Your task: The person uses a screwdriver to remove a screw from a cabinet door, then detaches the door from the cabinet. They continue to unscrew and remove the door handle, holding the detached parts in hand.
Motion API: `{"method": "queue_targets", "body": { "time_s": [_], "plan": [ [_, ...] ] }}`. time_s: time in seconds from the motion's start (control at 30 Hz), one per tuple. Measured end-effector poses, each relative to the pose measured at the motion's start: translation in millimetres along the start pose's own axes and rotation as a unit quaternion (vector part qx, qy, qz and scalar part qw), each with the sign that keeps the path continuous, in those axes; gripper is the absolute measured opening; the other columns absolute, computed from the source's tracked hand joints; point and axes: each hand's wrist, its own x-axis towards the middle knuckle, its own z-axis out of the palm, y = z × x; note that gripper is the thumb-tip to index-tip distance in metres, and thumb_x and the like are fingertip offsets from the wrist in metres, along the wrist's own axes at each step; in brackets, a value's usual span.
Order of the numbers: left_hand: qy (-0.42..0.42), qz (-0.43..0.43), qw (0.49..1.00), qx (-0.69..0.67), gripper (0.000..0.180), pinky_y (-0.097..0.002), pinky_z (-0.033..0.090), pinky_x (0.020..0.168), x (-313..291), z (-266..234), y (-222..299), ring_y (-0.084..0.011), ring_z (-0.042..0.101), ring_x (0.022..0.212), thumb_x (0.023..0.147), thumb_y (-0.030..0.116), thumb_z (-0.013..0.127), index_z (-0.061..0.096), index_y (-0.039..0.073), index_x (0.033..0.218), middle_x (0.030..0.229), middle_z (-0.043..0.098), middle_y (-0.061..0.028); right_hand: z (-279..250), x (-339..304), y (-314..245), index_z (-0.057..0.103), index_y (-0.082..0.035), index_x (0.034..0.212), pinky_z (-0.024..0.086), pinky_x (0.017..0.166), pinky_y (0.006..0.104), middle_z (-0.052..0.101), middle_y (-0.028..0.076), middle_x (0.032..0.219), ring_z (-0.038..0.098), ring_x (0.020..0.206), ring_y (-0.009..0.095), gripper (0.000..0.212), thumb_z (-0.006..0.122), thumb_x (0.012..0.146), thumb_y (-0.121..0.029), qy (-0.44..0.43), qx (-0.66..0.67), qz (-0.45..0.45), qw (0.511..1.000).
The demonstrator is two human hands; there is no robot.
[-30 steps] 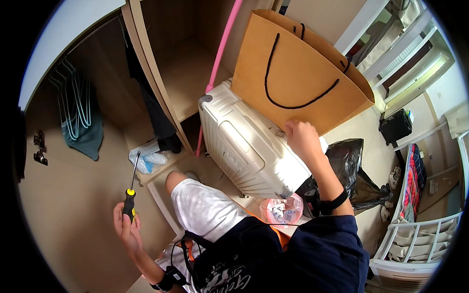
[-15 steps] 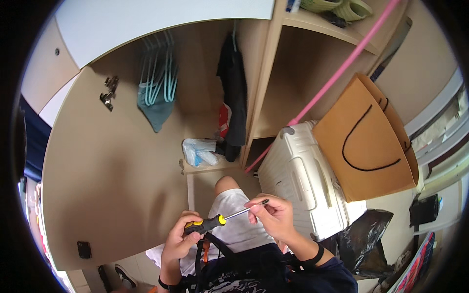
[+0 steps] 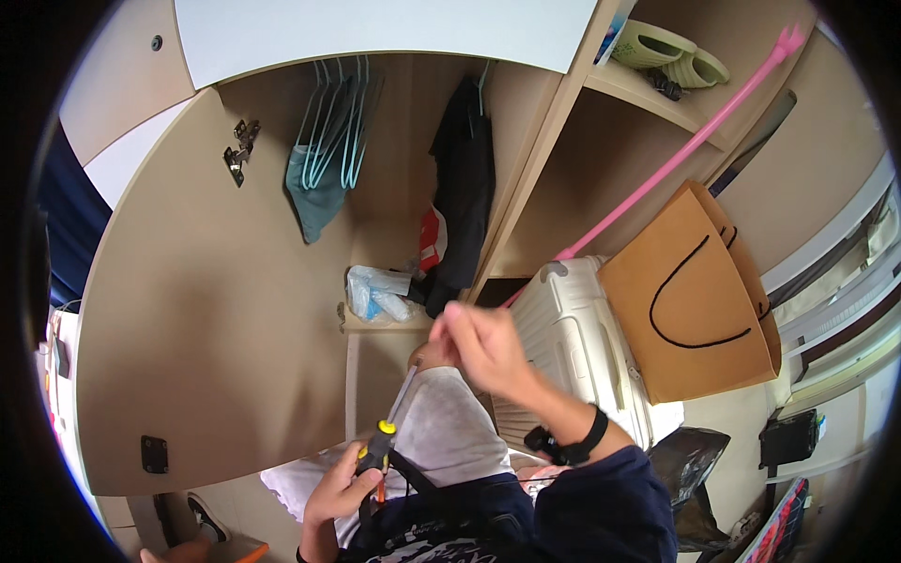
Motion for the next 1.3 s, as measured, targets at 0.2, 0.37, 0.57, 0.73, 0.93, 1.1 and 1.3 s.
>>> {"method": "queue_targets", "body": {
  "time_s": [0.2, 0.37, 0.57, 0.73, 0.93, 1.1, 1.3],
  "plan": [
    [0.089, 0.024, 0.992, -0.085, 0.025, -0.0231, 0.039, 0.057, -13.7, -10.9, -7.5, -0.0082, 0.045, 0.063, 0.095, 0.022, 0.05, 0.042, 0.001, 0.106, 0.082, 0.051, -0.0041, -78.4, 107.0, -26.3, 0.019, -0.012, 0.145, 0.05, 0.057, 0.0467, 0.062, 0.021, 0.063, 0.061, 0.055, 0.038, 0.073, 0.058, 0.085, -0.029, 0.09, -0.699, -0.073, 0.706],
    [0.109, 0.035, 0.983, -0.146, 0.027, -0.0205, 0.039, 0.059, -17.7, -9.6, -8.3, -0.0057, 0.045, 0.065, 0.094, 0.018, 0.052, 0.043, 0.0, 0.112, 0.083, 0.052, -0.0017, -110.1, 145.7, -49.1, 0.031, -0.014, 0.141, 0.051, 0.052, 0.0409, 0.062, 0.016, 0.061, 0.063, 0.056, 0.033, 0.065, 0.058, 0.085, -0.032, 0.119, -0.767, -0.06, 0.628],
    [0.104, 0.03, 0.984, -0.144, 0.029, -0.0213, 0.041, 0.062, -23.8, -8.8, -17.3, -0.0066, 0.046, 0.068, 0.094, 0.019, 0.053, 0.044, 0.0, 0.113, 0.085, 0.053, -0.0018, -115.8, 146.6, -41.8, 0.043, -0.013, 0.134, 0.051, 0.051, 0.0392, 0.062, 0.014, 0.061, 0.063, 0.057, 0.03, 0.052, 0.057, 0.086, -0.031, 0.077, -0.795, -0.068, 0.598],
    [0.121, 0.023, 0.982, -0.143, 0.032, -0.0213, 0.041, 0.063, -25.6, -9.4, -20.3, -0.0068, 0.046, 0.069, 0.094, 0.019, 0.053, 0.044, -0.001, 0.118, 0.084, 0.052, -0.0014, -120.8, 142.9, -32.0, 0.045, -0.013, 0.131, 0.051, 0.055, 0.0397, 0.062, 0.014, 0.062, 0.063, 0.059, 0.031, 0.048, 0.055, 0.087, -0.029, 0.042, -0.794, -0.085, 0.6],
    [0.133, 0.041, 0.976, -0.167, 0.031, -0.0212, 0.04, 0.061, -30.3, -11.9, -25.6, -0.0063, 0.044, 0.067, 0.094, 0.018, 0.052, 0.043, -0.001, 0.117, 0.082, 0.051, -0.0007, -117.9, 129.7, -17.1, 0.063, -0.009, 0.104, 0.052, 0.059, 0.0402, 0.063, 0.014, 0.065, 0.064, 0.065, 0.03, 0.029, 0.059, 0.083, -0.028, -0.068, -0.776, -0.073, 0.622],
    [0.137, 0.046, 0.973, -0.181, 0.03, -0.0212, 0.039, 0.059, -30.8, -12.3, -30.8, -0.0058, 0.043, 0.066, 0.094, 0.018, 0.052, 0.043, 0.0, 0.116, 0.081, 0.051, -0.0004, -125.5, 111.8, -0.3, 0.068, -0.006, 0.068, 0.051, 0.065, 0.0424, 0.064, 0.017, 0.068, 0.064, 0.071, 0.032, 0.027, 0.062, 0.079, -0.03, -0.147, -0.705, -0.045, 0.693],
    [0.145, 0.039, 0.971, -0.184, 0.03, -0.02, 0.037, 0.058, -30.4, -13.3, -28.8, -0.0056, 0.042, 0.064, 0.094, 0.017, 0.051, 0.042, 0.0, 0.117, 0.079, 0.049, -0.0001, -115.2, 113.1, -7.1, 0.068, -0.004, 0.09, 0.051, 0.063, 0.0429, 0.064, 0.017, 0.068, 0.064, 0.068, 0.034, 0.028, 0.06, 0.082, -0.029, -0.111, -0.736, -0.07, 0.664]
  ]
}}
